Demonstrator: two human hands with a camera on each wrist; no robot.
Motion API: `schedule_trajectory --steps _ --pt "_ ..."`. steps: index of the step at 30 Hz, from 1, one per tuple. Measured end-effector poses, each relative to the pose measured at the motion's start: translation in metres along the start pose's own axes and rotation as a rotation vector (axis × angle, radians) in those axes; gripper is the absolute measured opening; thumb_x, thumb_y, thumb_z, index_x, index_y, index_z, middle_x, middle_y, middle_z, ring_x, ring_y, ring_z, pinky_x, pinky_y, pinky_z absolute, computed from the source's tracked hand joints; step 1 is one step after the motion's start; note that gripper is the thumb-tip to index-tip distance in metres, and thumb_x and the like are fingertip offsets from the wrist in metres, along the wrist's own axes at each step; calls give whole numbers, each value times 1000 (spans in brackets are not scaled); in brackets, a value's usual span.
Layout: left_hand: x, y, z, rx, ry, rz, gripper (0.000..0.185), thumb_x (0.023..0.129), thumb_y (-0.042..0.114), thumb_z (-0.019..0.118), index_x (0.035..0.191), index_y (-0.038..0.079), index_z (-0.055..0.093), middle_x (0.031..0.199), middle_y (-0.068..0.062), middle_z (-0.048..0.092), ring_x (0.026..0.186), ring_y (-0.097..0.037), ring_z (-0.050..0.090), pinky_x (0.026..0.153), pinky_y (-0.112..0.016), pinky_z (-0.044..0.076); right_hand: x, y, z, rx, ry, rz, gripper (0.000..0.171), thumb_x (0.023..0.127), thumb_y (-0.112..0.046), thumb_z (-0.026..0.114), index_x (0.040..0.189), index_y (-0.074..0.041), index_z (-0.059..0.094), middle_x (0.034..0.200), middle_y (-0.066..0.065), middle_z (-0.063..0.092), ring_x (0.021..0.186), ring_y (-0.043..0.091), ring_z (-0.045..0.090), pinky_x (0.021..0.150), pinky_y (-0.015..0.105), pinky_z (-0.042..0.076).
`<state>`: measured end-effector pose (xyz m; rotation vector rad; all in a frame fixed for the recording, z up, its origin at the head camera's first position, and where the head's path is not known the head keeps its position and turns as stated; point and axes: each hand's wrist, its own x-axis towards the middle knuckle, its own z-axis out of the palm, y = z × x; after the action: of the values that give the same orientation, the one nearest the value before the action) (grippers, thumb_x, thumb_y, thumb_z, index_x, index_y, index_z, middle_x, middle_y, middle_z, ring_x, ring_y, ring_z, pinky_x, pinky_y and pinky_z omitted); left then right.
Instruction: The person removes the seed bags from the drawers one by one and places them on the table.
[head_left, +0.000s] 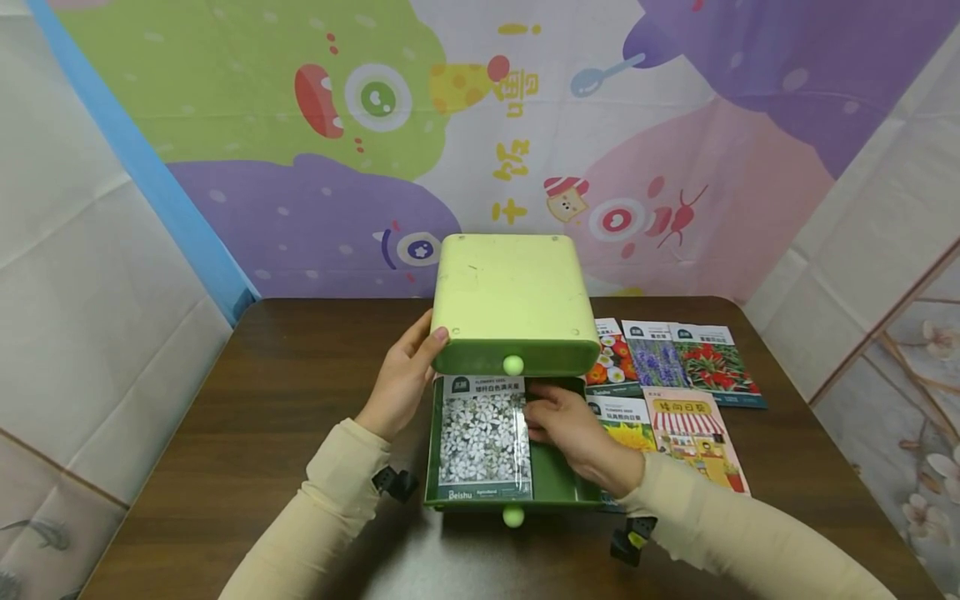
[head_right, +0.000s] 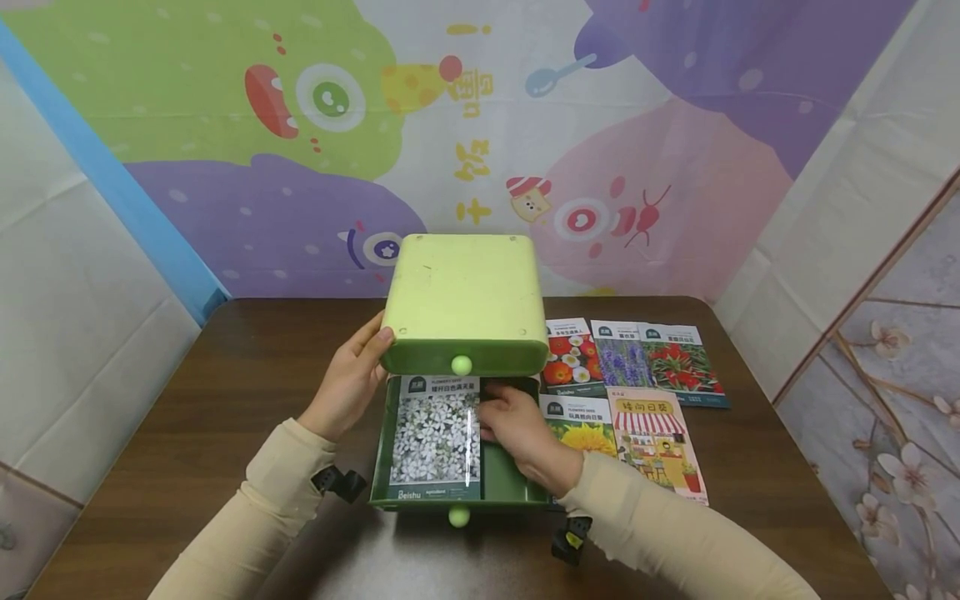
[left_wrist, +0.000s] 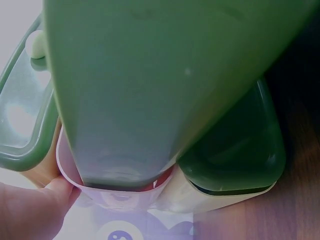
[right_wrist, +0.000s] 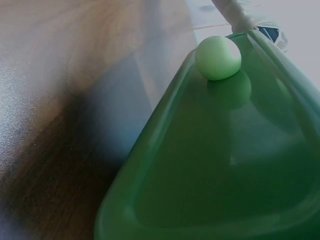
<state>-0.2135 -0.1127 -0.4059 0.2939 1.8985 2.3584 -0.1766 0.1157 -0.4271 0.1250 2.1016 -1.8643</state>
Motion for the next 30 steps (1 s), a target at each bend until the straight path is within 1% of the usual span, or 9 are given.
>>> schedule_trajectory --steps 5,8,10,13,22,24,25,28,30 --pt "0 0 0 12 -1 -6 61 104 28 50 157 13 22 160 -5 29 140 -23 39 119 -46 30 -2 1 1 -69 -67 49 55 98 -5 51 146 14 32 134 30 53 84 11 59 75 26 57" --pt "0 0 0 14 0 -7 62 104 28 50 157 13 22 160 -5 28 141 -22 38 119 -46 29 -3 2 1 -94 -110 70 55 98 -5 51 147 12 32 109 21 60 76 12 53 69 25 55" --pt "1 0 0 15 3 -6 63 104 29 50 157 13 22 160 -5 28 141 -22 38 119 -46 29 -3 2 1 -104 -137 82 51 99 -5 51 145 12 35 88 10 54 70 12 46 64 24 52" --pt "1 0 0 20 6 -9 63 103 29 51 157 13 22 160 -5 28 141 -22 38 119 -47 29 -3 3 1 -106 -160 100 49 100 -5 49 145 10 36 75 3 41 65 13 39 58 23 48" --pt "0 0 0 39 11 -20 63 103 31 50 157 16 22 159 -4 31 137 -23 43 115 -46 36 -2 0 -2 -83 -133 95 43 100 -5 50 139 10 41 78 2 43 61 10 40 52 20 50" --pt "0 1 0 44 11 -23 63 103 32 50 157 17 22 158 -3 32 135 -22 45 112 -43 39 -1 -1 -3 -65 -130 92 30 100 -6 50 126 8 47 76 1 41 60 10 38 52 20 50" --pt "0 1 0 47 9 -24 63 103 32 50 157 17 22 158 -3 32 134 -22 46 110 -42 41 -1 -2 -4 -58 -131 90 35 100 -6 50 131 9 46 77 1 42 59 9 38 52 20 50" --pt "0 0 -1 49 7 -25 62 103 32 50 157 17 22 158 -2 32 132 -20 47 106 -34 44 0 -4 -7 -21 -135 102 8 100 -5 51 103 1 48 70 -1 37 56 8 34 50 19 46" --pt "0 0 -1 48 9 -25 62 104 32 50 157 17 23 158 -2 33 131 -20 48 102 -29 46 0 -5 -9 2 -152 106 12 100 -5 50 90 -4 44 67 -2 32 55 8 31 50 19 42"
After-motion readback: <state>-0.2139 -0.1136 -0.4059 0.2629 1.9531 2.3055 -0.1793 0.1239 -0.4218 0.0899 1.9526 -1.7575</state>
